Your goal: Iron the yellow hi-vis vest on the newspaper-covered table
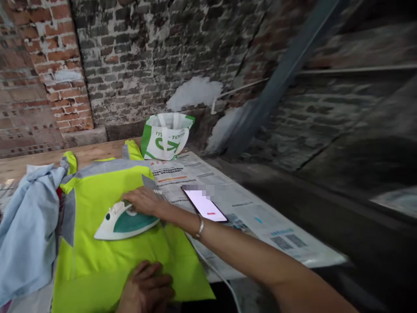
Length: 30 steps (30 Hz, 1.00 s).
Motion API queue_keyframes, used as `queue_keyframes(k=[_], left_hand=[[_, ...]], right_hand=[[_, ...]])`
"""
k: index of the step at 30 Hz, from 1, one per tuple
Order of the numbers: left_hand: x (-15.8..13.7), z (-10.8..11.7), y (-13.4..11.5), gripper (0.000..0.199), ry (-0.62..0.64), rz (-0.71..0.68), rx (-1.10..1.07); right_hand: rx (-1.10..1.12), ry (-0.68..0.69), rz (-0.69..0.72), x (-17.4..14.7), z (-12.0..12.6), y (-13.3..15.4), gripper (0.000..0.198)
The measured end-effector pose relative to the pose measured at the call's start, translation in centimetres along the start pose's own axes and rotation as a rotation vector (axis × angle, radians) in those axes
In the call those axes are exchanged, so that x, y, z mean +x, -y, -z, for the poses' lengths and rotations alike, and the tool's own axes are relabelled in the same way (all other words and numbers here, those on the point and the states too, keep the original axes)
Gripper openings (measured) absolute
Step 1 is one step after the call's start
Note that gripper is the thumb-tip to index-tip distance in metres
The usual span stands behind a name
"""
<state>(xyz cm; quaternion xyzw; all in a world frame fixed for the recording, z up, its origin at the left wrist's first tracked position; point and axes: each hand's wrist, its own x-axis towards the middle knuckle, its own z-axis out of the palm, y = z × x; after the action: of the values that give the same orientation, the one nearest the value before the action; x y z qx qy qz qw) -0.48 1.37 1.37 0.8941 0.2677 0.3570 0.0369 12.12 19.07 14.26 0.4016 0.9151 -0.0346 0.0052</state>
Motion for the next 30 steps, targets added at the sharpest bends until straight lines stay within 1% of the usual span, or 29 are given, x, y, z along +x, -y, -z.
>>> queue_keyframes(k=[3, 6, 9, 12, 15, 17, 20, 23, 25, 28, 30], left_hand=[[0.2, -0.1, 0.0, 0.017, 0.022, -0.016, 0.026], [0.3, -0.4, 0.0, 0.021, -0.016, 0.007, 0.033], [0.3, -0.5, 0.3, 0.018, 0.006, -0.037, 0.053], [0.2, -0.4, 0.6, 0.014, 0.024, -0.059, 0.070], [0.2, -0.3, 0.7, 0.017, 0.060, -0.043, 0.053], [0.2, -0.2, 0.5, 0.018, 0.092, -0.024, 0.033], [-0.1, -0.5, 0.3, 0.017, 0.137, 0.016, -0.002], [-0.7, -1.4, 0.0, 0.014, 0.070, 0.079, -0.066], [-1.0, -1.8, -0.2, 0.012, 0.033, 0.119, -0.114], [-1.3, -1.8, -0.4, 0.012, 0.110, 0.156, -0.144], [-1.5, -1.6, -0.4, 0.014, 0.187, 0.163, -0.142]], right_hand=[[-0.025, -0.062, -0.070, 3.9, -0.1, -3.4, 0.031], [-0.026, -0.137, -0.157, 8.4, -0.3, -7.1, 0.036], [-0.039, -0.158, -0.215, 12.0, -0.4, -10.2, 0.043], [-0.047, -0.172, -0.266, 14.1, -0.3, -11.8, 0.049], [-0.034, -0.135, -0.289, 14.3, 0.0, -11.8, 0.048], [-0.036, -0.108, -0.269, 13.2, 0.2, -11.1, 0.045], [-0.037, -0.092, -0.201, 9.8, 0.2, -8.8, 0.037], [-0.018, -0.040, -0.163, 4.8, -0.2, -5.0, 0.028], [0.012, 0.004, -0.137, 1.2, -0.7, -2.2, 0.026], [0.064, 0.066, -0.099, -3.5, -1.3, 1.6, 0.024], [0.076, 0.083, -0.097, -5.4, -1.5, 3.2, 0.024]])
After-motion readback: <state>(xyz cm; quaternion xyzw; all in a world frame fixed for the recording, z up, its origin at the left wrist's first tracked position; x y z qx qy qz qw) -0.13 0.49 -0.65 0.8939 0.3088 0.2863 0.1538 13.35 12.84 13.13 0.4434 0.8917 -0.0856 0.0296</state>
